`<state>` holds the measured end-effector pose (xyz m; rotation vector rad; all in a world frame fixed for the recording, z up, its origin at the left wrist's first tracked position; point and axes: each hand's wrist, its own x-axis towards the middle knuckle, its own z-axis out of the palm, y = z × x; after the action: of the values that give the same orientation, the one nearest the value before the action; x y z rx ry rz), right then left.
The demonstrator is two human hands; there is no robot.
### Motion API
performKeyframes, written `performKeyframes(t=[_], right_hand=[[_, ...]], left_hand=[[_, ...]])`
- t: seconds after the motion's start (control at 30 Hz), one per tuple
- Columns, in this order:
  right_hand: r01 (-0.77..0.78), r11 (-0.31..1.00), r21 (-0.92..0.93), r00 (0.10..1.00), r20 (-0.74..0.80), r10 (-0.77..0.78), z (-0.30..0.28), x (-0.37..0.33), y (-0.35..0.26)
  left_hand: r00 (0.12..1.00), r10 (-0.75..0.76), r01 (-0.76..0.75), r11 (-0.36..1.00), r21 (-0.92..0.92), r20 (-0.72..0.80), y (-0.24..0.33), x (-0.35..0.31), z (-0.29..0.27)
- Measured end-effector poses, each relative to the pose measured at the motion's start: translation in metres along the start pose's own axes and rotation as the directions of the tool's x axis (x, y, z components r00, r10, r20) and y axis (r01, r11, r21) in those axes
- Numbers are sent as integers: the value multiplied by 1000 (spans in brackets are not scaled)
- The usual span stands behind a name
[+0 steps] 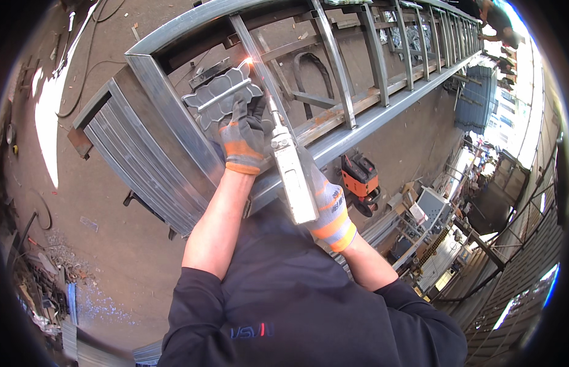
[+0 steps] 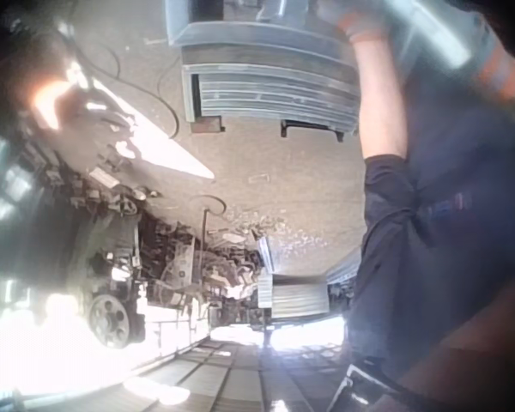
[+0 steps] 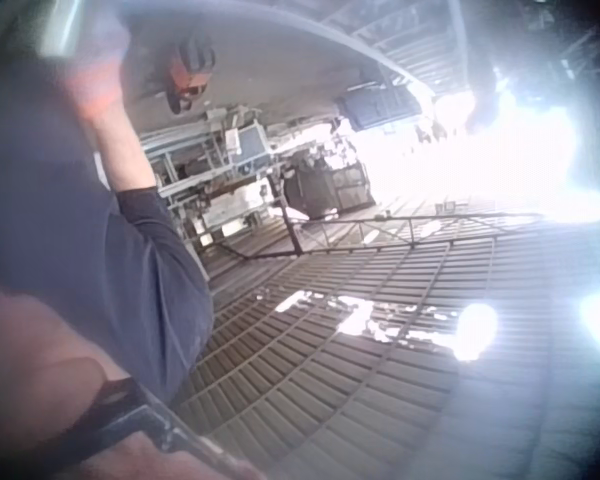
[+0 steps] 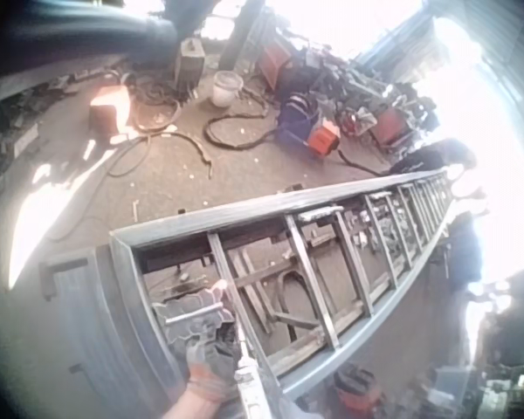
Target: The person welds a metal frame using a handheld welding torch, moving along the joints to secure the structure. The person repositions the frame and continues welding different sections, producing bright sparks throughout the process.
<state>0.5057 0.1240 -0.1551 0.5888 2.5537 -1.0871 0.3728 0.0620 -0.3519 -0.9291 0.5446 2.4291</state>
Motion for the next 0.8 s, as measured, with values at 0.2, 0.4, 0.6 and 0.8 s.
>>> performKeyframes(t=[0.2, 0.4, 0.6, 0.8], right_hand=[[25, 999, -31, 1000, 5, -24, 5, -8, 9], [-16, 999, -49, 999, -29, 14, 14, -6, 13], [-12, 1000, -12, 999, -51, 12, 20, -6, 15], [-6, 1000, -19, 999, -33, 5, 25, -9, 18]], left_hand=[[999, 22, -21, 999, -46, 25, -2, 5, -6], [998, 61, -59, 994, 87, -17, 3, 1, -5], [995, 93, -87, 982, 167, -27, 7, -2, -2], [994, 43, -21, 977, 214, -98, 9, -3, -2]])
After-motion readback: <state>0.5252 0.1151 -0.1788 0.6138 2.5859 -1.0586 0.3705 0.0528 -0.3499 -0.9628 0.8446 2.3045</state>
